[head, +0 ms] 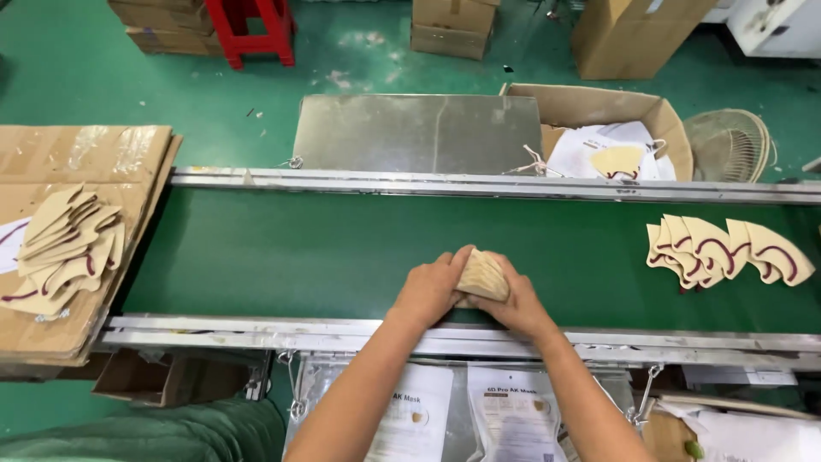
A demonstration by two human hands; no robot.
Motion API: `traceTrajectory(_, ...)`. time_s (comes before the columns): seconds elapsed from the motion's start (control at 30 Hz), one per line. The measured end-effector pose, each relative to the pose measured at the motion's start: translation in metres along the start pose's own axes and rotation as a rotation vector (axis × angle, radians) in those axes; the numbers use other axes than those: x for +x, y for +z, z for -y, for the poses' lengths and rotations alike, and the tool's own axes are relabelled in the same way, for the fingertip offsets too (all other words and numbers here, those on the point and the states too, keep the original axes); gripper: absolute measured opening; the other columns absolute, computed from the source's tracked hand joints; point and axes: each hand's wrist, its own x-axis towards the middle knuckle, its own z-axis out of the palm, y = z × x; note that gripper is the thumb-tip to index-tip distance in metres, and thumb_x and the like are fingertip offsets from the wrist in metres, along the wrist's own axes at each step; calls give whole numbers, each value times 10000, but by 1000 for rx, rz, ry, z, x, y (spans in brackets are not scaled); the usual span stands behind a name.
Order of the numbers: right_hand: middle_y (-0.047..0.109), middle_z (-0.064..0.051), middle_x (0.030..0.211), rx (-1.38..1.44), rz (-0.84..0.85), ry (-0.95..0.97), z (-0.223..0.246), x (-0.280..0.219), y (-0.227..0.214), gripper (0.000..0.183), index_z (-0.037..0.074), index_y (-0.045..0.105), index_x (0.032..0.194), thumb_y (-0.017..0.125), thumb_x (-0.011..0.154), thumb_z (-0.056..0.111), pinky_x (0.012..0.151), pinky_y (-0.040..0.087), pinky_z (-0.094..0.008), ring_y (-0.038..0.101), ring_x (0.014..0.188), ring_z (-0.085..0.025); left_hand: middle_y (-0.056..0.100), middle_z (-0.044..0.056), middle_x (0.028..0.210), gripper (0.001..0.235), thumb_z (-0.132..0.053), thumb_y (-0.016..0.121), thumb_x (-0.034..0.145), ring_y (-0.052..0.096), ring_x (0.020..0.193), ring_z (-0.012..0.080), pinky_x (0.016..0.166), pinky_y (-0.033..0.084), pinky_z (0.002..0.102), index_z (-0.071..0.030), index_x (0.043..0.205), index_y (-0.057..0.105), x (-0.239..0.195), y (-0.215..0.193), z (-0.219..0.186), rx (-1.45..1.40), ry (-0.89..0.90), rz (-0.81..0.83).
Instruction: The person organizes fabric face mask components on a conveyor belt and then places stacks of the masks into plastic packaging.
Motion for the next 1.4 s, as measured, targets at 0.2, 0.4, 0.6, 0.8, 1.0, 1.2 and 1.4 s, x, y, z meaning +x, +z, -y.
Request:
traceTrajectory(0.2,690,-138,1229,669,-147,342,5,-27,-21,598,25,530,1397,747,843,83,925,577,-420,686,1082,-259,676,169,1003,383,-258,747,855,659,851,315,747,548,394,-67,1160,615,-83,-65,-11,-480,125,-894)
traceTrajectory(0.4,691,-162,1285,1190,-313,531,-28,-79,-31,486,-14,546,1395,627,956,179,988,555,-451,685,1157,-291,722,90,846,152,-224,746,890,702,750,268,698,564,388,-86,953,747,-202,57,43,-433,-257,-264)
traceTrajectory(0.6,673,-159,1270,1256,-223,494,-3,-105,-12,464,30,522,1408,609,977,176,860,595,-462,689,1089,-295,672,67,985,128,-149,715,860,689,797,304,692,562,420,-93,961,771,-222,98,52,-226,-89,-429)
traceTrajectory(0.8,662,-136,1265,670,-355,425,34,-133,-39,575,64,499,1412,685,868,62,876,606,-412,696,1073,-229,697,30,959,69,-145,729,898,710,781,254,704,578,352,-103,945,757,-225,67,41,-279,8,-418)
traceTrajectory(1.0,671,-113,1309,247,149,266,59,-157,8,699,70,516,1443,795,816,199,965,534,-347,643,1145,-200,690,82,1137,219,-82,704,884,710,929,255,784,589,329,-60,1096,754,-224,10,-37,-188,512,-526)
traceTrajectory(1.2,650,-104,1337,326,214,368,55,-180,37,771,87,507,1439,835,752,212,1054,484,-352,594,1240,-196,608,145,991,495,-327,806,790,639,760,316,641,527,423,8,1095,609,-227,30,-45,-267,251,-161)
traceTrajectory(1.4,736,-120,1212,271,170,184,9,-166,35,625,19,627,1343,833,756,84,973,544,-359,682,1110,-211,576,104,911,242,-277,711,894,622,797,298,670,511,438,-67,934,597,-223,22,-59,28,336,-220)
